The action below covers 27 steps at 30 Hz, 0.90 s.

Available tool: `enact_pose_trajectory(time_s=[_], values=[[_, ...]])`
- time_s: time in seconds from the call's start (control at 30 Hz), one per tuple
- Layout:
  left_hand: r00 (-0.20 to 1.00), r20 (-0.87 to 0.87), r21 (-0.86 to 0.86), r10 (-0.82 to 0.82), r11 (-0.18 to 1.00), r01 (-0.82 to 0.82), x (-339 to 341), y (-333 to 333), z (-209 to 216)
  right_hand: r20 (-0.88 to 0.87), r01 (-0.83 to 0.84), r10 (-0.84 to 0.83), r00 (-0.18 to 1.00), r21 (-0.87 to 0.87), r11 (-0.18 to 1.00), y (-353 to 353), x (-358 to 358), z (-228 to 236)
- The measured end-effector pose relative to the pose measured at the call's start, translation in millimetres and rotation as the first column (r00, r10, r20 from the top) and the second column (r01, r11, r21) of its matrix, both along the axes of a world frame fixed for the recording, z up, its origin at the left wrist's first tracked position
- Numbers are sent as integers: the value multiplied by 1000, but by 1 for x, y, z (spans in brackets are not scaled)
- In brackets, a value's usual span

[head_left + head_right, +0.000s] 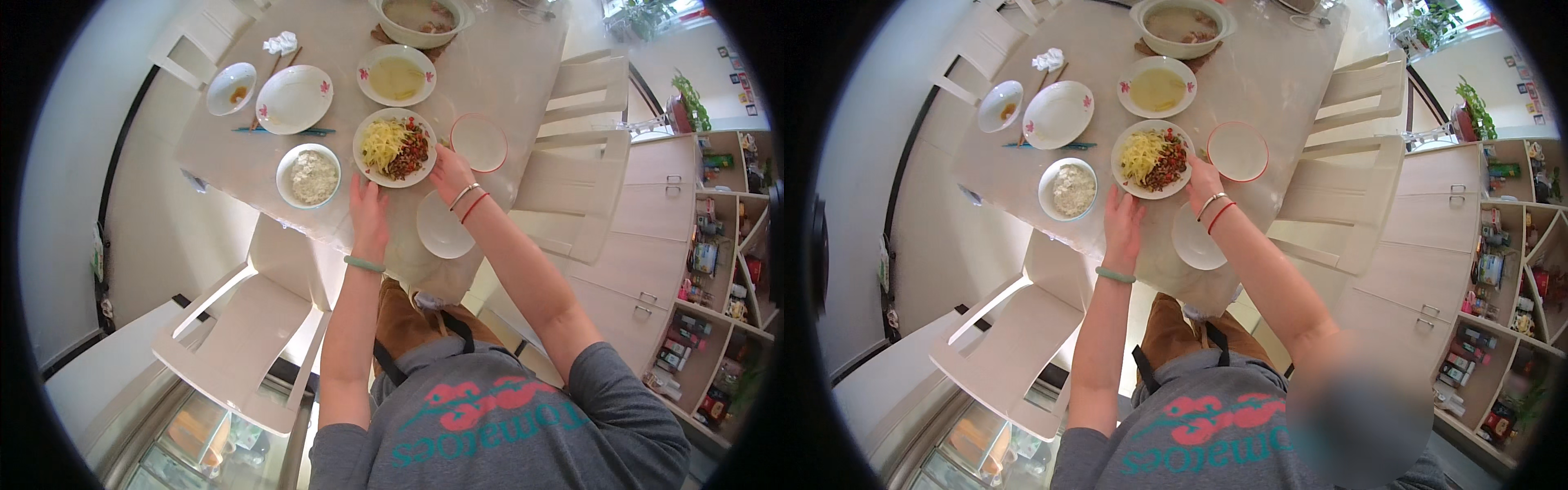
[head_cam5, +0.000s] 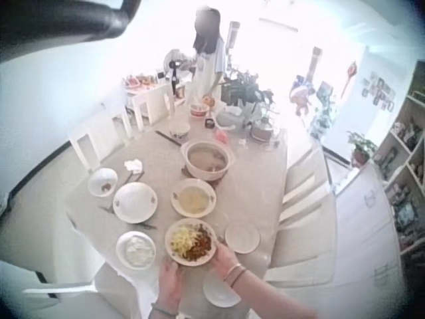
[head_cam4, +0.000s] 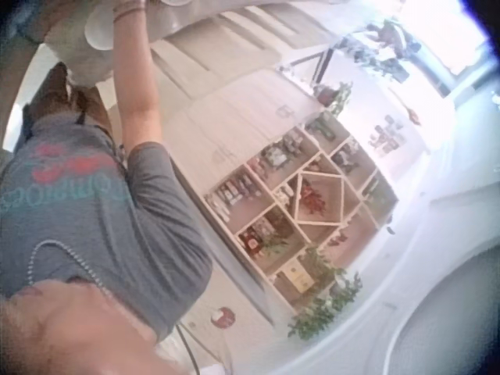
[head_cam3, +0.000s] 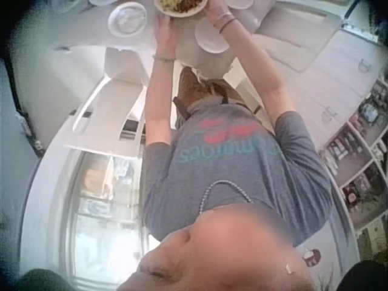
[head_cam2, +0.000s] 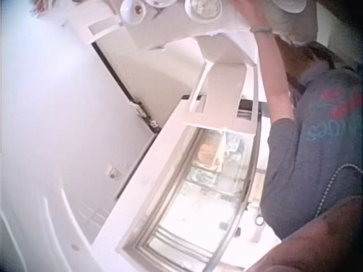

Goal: The person uses chopsticks to transfer cooked meat and shredded vegetables from serving dishes on a dining table into a personal bowl. They move between the dining area and the kitchen, placing the bowl on a counter and later handling a yellow colander.

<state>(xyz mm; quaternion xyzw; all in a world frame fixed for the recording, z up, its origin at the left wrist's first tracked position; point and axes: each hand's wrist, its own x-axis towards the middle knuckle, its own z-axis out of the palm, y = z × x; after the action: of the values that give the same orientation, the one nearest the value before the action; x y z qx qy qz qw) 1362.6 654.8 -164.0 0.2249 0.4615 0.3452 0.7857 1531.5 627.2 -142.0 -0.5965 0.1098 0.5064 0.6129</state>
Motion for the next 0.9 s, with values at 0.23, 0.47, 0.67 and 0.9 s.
enact_pose_trajectory(time_s=[0.23, 0.47, 0.67, 0.9], values=[[976, -216, 79, -21, 996, 38, 13, 15, 5, -124, 98, -97, 988, 2, 995, 8, -1, 0], [950, -299, 205, 87, 978, -25, 18, 12, 5, -98, 16, -12, 995, 35, 999, 4, 1, -3], [948, -254, 242, 195, 961, -133, 17, -8, 36, 82, -69, 62, 995, 94, 993, -13, -1, 7], [943, -164, 279, 290, 930, -238, -28, -79, 112, 211, -351, 303, 929, 250, 903, -79, -28, 85]])
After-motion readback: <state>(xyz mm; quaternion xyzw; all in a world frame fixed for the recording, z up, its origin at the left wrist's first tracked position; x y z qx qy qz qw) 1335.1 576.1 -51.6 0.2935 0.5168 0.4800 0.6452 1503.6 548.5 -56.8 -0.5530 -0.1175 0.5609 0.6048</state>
